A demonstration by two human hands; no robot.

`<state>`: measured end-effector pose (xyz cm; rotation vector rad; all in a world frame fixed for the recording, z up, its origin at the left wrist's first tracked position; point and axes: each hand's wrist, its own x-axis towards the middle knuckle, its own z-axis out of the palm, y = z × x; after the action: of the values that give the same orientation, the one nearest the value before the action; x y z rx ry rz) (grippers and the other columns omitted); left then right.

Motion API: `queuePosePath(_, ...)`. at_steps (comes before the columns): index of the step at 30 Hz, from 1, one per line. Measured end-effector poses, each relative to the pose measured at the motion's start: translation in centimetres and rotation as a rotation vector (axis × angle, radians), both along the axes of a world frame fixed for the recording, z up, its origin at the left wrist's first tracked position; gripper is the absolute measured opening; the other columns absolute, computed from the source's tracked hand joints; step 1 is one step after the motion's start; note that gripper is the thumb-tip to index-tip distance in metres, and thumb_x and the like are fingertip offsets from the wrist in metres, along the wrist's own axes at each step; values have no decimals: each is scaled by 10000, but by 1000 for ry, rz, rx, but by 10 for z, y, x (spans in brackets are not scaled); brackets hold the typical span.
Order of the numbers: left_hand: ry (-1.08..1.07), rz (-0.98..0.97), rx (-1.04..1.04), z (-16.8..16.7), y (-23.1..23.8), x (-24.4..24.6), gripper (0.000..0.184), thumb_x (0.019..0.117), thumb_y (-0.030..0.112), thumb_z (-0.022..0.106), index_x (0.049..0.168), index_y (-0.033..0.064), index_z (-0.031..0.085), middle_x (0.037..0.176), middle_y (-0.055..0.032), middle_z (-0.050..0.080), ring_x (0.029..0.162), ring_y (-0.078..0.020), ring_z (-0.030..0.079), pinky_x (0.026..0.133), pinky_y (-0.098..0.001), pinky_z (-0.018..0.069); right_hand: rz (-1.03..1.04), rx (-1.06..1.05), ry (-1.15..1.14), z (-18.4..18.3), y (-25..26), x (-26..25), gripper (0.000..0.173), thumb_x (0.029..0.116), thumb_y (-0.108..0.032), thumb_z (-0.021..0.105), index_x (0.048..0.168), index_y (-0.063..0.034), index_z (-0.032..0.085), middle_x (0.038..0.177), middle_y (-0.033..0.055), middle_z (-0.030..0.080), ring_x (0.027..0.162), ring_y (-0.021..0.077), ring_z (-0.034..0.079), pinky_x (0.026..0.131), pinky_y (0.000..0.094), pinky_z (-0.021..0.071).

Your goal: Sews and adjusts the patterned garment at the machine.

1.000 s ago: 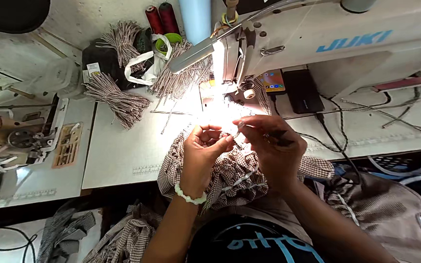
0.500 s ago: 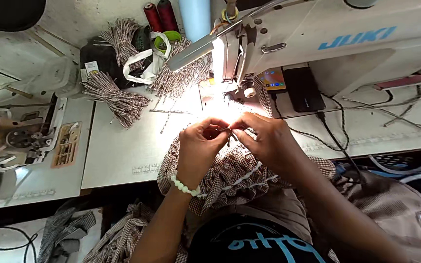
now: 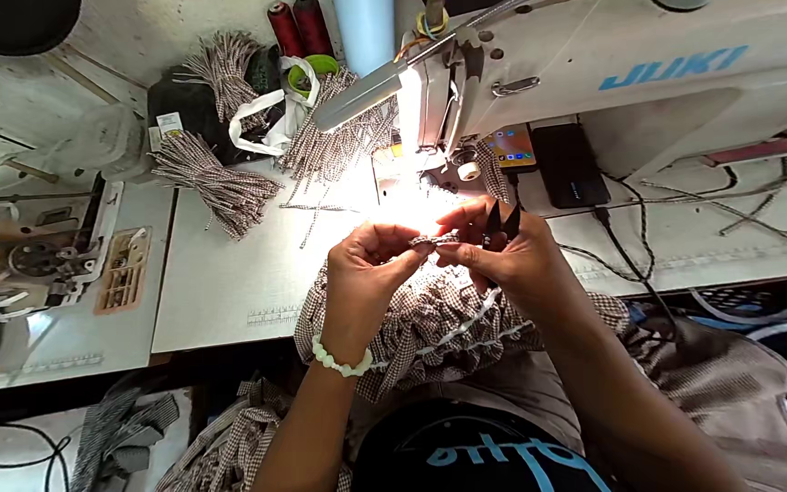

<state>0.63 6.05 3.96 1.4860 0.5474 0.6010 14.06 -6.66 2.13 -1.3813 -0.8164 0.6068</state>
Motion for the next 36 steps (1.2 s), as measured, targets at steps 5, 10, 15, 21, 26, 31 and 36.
queuePosePath(5,3,8,-14,0,-3,0,223,797,-101,777,969,29,720,841,-43,739,717,-89,705,696,-239,614,-44,46,-26,-2,3,-3,239,880,-27,734,1098,-102,667,862,-23,726,574,17,630,448,141,505)
queuePosePath(10,57,-17,22,-2,1,1,225,794,-65,805,978,33,720,824,-43,733,695,-87,691,666,-230,599,-67,10,-40,-5,3,-2,271,867,-43,744,1118,-106,663,870,-33,714,531,20,589,432,146,490)
queuePosePath(15,140,-64,-6,-1,9,8,232,792,-105,794,975,15,719,812,-53,735,682,-98,703,669,-242,615,-74,-16,55,-8,5,-2,333,843,35,747,1138,-86,652,842,-6,723,529,40,604,417,153,479)
queuePosePath(21,219,-106,-85,-22,30,24,201,841,-104,735,998,15,696,783,-36,718,636,-78,664,604,-223,573,-252,-317,-518,-19,1,17,157,972,-126,662,1084,-37,727,831,33,710,585,80,600,519,259,502)
queuePosePath(26,325,-13,50,-25,49,36,208,812,-62,789,966,35,687,768,-2,713,625,-41,644,580,-195,538,-75,-249,-1004,-42,18,44,178,847,9,662,986,-11,772,1052,177,744,969,356,724,761,518,588)
queuePosePath(31,416,2,285,-53,47,64,272,934,149,732,1164,21,665,1001,-141,688,865,-221,649,783,-419,547,44,-385,-1182,-64,27,49,198,830,-22,722,1021,-19,772,1073,180,744,1038,388,709,760,534,587)
queuePosePath(36,626,31,490,-70,33,76,293,1013,273,654,1210,56,653,1047,-179,681,946,-358,654,803,-565,518,37,-406,-1163,-64,21,49,163,847,-95,727,980,-15,779,1029,181,749,1033,384,711,762,529,585)
